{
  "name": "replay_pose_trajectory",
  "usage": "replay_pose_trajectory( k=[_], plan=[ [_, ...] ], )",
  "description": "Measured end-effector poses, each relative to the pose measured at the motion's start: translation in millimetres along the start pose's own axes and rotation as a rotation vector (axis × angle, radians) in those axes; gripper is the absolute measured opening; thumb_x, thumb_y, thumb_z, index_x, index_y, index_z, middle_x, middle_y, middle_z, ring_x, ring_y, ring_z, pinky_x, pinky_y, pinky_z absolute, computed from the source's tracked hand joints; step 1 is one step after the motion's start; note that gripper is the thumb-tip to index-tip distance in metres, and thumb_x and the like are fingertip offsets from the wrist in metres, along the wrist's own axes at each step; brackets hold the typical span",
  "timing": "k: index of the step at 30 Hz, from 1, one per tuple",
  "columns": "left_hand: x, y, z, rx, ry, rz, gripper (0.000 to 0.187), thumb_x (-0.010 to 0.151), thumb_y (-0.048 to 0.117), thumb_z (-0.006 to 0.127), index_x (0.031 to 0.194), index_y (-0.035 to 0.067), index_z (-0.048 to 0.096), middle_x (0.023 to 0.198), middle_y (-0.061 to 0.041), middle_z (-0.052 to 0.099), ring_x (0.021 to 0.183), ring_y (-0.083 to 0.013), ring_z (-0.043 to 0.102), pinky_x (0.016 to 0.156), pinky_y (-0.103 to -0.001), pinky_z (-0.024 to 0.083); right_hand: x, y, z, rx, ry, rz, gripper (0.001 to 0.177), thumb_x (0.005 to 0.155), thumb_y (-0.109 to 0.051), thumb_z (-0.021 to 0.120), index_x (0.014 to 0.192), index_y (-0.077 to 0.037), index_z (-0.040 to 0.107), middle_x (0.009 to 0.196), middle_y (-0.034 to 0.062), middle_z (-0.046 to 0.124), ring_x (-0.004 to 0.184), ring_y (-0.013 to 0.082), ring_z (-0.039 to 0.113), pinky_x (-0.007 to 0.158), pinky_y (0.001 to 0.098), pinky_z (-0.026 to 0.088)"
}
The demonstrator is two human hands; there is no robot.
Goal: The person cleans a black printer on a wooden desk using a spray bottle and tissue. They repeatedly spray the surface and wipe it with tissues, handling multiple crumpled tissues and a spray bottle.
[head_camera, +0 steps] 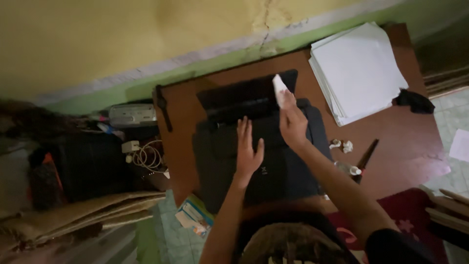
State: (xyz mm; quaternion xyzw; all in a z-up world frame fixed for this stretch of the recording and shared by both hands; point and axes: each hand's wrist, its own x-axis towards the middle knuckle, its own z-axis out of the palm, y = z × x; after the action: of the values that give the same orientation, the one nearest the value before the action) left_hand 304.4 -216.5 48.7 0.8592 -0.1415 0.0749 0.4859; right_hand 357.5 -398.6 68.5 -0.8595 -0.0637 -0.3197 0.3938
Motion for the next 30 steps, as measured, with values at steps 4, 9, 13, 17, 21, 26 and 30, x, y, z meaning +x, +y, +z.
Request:
replay_pose_trajectory(
  k=[4,9,13,17,21,26,30],
  plan=[
    [24,-6,9,0.082,-0.016,0.08,0.075,0.1,0.02,0.062,0.161,-0.006,0.026,0.17,-0.029,0.022,0.159,-0.0501,0.015,0.129,-0.06,0.019,22,5,18,-0.067,-0.222,-0.262,0.046,0.098,0.01,0.056,0.143,0.0,0.059,0.147,0.0207,0.059,0.143,0.0415,0.052,0.122,0.0547,0.04],
    [43,-17,16,0.257,0.003,0.089,0.083,0.097,0.026,0.066,0.16,-0.008,0.024,0.169,-0.03,0.019,0.158,-0.0492,0.016,0.128,-0.06,0.018,32,15,33,-0.142,-0.359,-0.409,0.054,0.093,0.007,0.061,0.146,0.001,0.055,0.153,0.0164,0.054,0.148,0.0392,0.044,0.123,0.0554,0.036],
    [44,-25,19,0.346,-0.082,0.007,0.088,0.094,0.032,0.065,0.159,-0.009,0.024,0.168,-0.029,0.019,0.158,-0.0489,0.016,0.128,-0.059,0.017,31,27,36,-0.225,-0.405,-0.433,0.053,0.093,0.001,0.061,0.146,0.001,0.056,0.154,0.0157,0.053,0.15,0.0367,0.042,0.124,0.0539,0.034],
    [43,-28,23,0.445,-0.126,0.0,0.09,0.092,0.037,0.063,0.158,-0.009,0.023,0.169,-0.027,0.018,0.157,-0.0479,0.013,0.127,-0.057,0.015,26,33,37,-0.28,-0.436,-0.466,0.054,0.091,-0.002,0.059,0.144,0.003,0.055,0.153,0.0172,0.053,0.15,0.0374,0.042,0.123,0.0532,0.035],
    [43,-31,25,0.489,-0.14,-0.007,0.088,0.092,0.038,0.063,0.156,-0.008,0.024,0.169,-0.025,0.018,0.157,-0.0463,0.011,0.128,-0.057,0.014,21,36,30,-0.296,-0.528,-0.528,0.054,0.09,-0.005,0.059,0.143,0.005,0.054,0.153,0.0184,0.051,0.151,0.0369,0.039,0.124,0.0524,0.034],
    [43,-26,22,0.437,-0.102,0.006,0.086,0.091,0.032,0.064,0.156,-0.009,0.028,0.169,-0.025,0.022,0.156,-0.0487,0.016,0.127,-0.059,0.018,37,41,11,-0.37,-0.672,-0.672,0.057,0.091,-0.011,0.055,0.147,0.002,0.052,0.158,0.0127,0.047,0.153,0.0315,0.036,0.126,0.0474,0.031],
    [42,-18,19,0.351,0.08,0.171,0.081,0.09,0.025,0.067,0.155,-0.012,0.035,0.167,-0.026,0.027,0.156,-0.0499,0.022,0.127,-0.06,0.023,56,38,-2,-0.593,-0.574,-0.767,0.059,0.094,-0.018,0.053,0.152,-0.006,0.05,0.161,0.0048,0.046,0.151,0.0216,0.038,0.124,0.044,0.029]
  ],
)
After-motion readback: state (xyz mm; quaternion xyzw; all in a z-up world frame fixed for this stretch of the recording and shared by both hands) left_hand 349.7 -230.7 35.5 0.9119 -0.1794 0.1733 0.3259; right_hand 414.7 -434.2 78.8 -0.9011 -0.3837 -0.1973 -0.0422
